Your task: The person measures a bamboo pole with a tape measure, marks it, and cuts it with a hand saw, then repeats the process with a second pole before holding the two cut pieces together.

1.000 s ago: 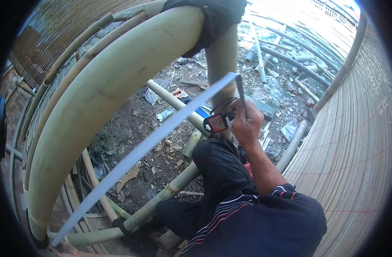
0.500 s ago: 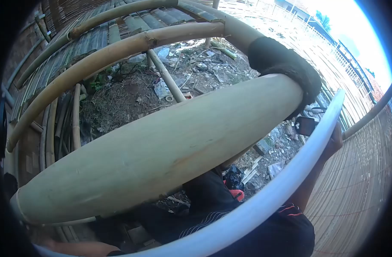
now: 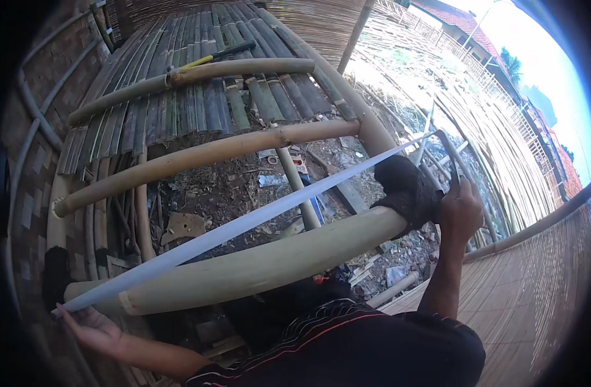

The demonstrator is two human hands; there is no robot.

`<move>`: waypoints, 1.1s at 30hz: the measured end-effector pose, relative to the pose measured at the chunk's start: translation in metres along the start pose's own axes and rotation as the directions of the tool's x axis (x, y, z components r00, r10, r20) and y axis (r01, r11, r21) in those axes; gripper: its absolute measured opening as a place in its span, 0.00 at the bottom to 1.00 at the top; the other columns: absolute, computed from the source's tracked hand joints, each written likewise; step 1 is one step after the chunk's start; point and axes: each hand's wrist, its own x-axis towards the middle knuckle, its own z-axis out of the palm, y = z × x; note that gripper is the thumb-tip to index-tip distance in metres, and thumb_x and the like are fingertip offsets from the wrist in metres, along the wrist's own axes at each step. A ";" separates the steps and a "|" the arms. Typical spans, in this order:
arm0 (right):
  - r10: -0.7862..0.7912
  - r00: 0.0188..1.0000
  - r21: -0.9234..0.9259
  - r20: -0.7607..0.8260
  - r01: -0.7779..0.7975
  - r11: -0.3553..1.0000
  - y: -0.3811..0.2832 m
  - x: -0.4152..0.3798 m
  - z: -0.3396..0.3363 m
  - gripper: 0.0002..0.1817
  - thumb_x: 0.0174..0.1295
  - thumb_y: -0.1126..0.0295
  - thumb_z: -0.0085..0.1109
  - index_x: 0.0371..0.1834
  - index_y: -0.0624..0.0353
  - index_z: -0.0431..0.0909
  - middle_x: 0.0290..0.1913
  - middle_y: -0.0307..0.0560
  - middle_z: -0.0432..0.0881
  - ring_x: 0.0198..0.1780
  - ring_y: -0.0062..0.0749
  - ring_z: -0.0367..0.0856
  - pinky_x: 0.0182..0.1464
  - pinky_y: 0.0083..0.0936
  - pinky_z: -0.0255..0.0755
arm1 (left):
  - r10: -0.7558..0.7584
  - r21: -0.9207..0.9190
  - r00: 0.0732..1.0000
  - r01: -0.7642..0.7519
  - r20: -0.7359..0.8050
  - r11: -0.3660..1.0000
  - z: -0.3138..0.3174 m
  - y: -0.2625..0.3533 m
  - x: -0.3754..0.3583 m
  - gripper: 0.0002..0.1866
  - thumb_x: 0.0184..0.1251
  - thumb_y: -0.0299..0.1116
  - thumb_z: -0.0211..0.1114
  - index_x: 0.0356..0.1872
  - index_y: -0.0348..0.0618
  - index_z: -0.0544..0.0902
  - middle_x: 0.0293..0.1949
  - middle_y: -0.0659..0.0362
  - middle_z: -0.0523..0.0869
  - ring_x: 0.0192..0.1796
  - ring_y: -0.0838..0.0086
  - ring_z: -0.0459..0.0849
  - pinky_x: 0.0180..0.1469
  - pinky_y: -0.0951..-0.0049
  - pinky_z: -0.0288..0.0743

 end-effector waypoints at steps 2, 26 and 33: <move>-0.092 0.996 -0.013 0.022 0.092 0.996 -0.008 -0.004 0.006 0.09 0.72 0.62 0.61 0.39 0.55 0.84 0.43 0.48 0.87 0.44 0.54 0.87 0.42 0.52 0.80 | -0.048 0.094 0.994 0.058 -0.101 0.994 0.028 0.011 -0.015 0.28 0.80 0.40 0.66 0.67 0.24 0.74 0.54 0.44 0.83 0.52 0.58 0.88 0.63 0.59 0.88; 0.385 0.621 -0.202 0.683 -0.347 0.916 0.058 -0.035 -0.168 0.25 0.78 0.47 0.54 0.37 0.58 0.86 0.44 0.58 0.89 0.47 0.63 0.88 0.48 0.55 0.79 | -0.232 0.543 0.969 0.242 -0.088 0.804 0.063 0.027 -0.006 0.22 0.85 0.36 0.56 0.59 0.24 0.61 0.35 0.40 0.84 0.28 0.53 0.91 0.27 0.58 0.93; 0.459 0.503 -0.315 0.732 -0.348 0.883 0.096 -0.065 -0.189 0.30 0.79 0.43 0.48 0.39 0.59 0.88 0.43 0.64 0.89 0.47 0.66 0.87 0.49 0.57 0.79 | -0.302 0.594 0.953 0.238 0.009 0.768 0.071 0.041 -0.016 0.23 0.86 0.36 0.56 0.63 0.23 0.63 0.35 0.43 0.85 0.30 0.57 0.90 0.32 0.61 0.92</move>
